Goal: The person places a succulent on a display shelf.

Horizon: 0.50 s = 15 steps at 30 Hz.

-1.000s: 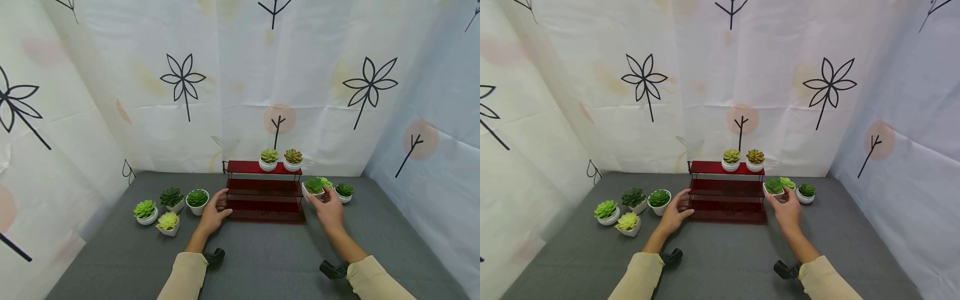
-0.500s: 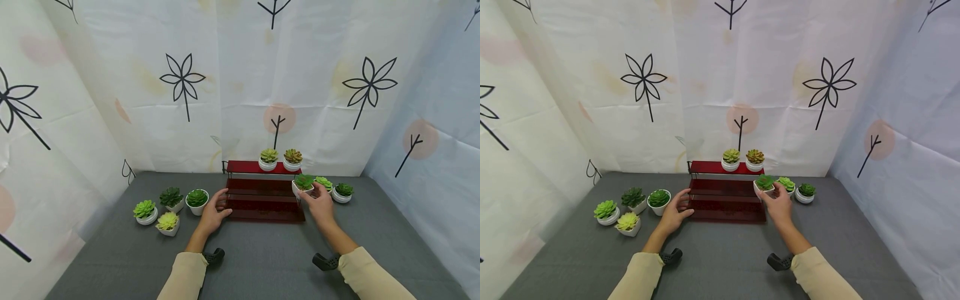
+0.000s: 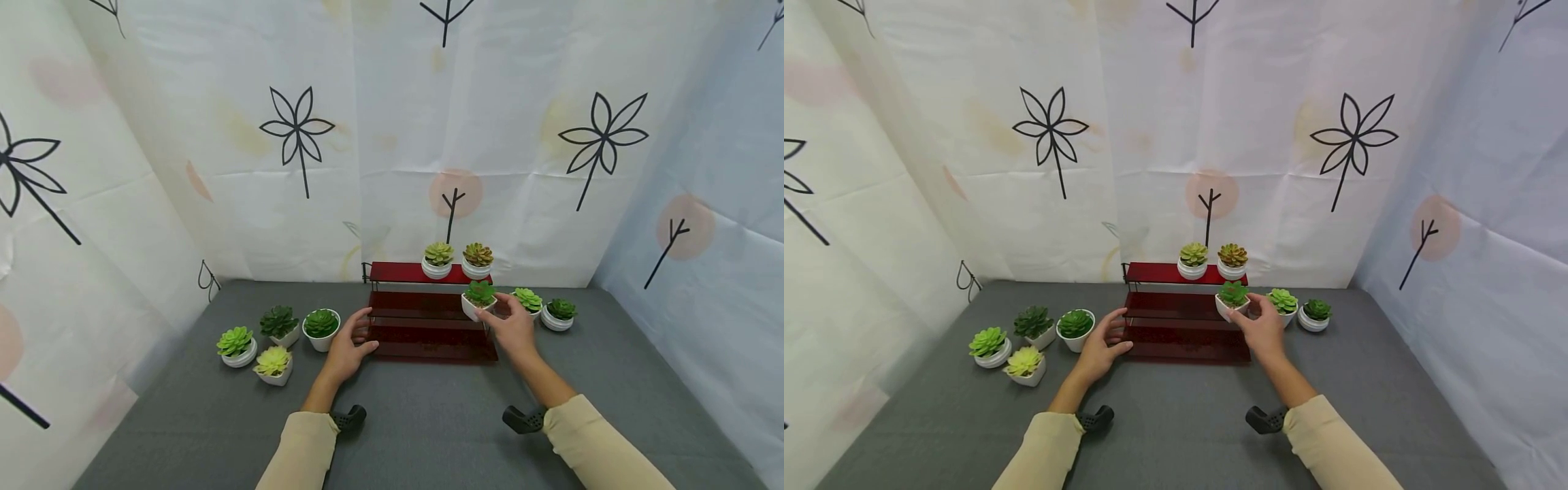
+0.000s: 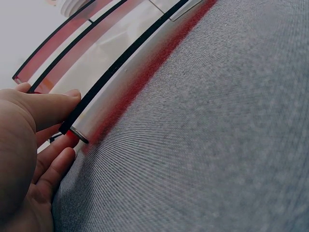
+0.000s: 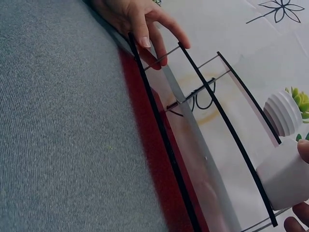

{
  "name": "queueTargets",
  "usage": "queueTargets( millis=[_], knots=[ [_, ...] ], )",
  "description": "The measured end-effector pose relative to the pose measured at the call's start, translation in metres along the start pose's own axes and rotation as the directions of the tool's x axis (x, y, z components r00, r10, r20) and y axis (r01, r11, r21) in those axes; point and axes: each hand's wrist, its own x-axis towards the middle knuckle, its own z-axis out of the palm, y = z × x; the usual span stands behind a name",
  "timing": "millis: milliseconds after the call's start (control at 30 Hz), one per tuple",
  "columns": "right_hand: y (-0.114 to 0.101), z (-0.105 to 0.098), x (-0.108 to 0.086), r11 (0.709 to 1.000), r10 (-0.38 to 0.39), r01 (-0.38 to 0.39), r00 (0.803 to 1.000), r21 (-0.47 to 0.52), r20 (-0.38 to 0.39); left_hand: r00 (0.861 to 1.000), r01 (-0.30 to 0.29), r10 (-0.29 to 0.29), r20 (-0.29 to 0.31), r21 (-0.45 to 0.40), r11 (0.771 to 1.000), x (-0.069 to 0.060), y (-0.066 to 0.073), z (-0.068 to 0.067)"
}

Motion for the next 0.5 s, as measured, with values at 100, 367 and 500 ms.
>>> queueTargets(
  millis=[100,367,500],
  knots=[
    [-0.001,0.002,0.0,1.0,-0.011,0.011,1.0,-0.006,0.008,1.0,-0.004,0.004,0.0,-0.003,1.0,0.0,0.0,0.0],
    [-0.005,0.009,0.0,1.0,-0.01,0.009,1.0,0.007,0.029,1.0,0.001,-0.001,0.002,-0.017,1.0,0.0,0.001,0.0],
    [-0.005,0.011,0.002,0.999,-0.042,0.042,0.998,-0.005,0.056,1.0,-0.029,0.029,0.001,-0.003,1.0,0.0,0.0,0.0]
  ],
)
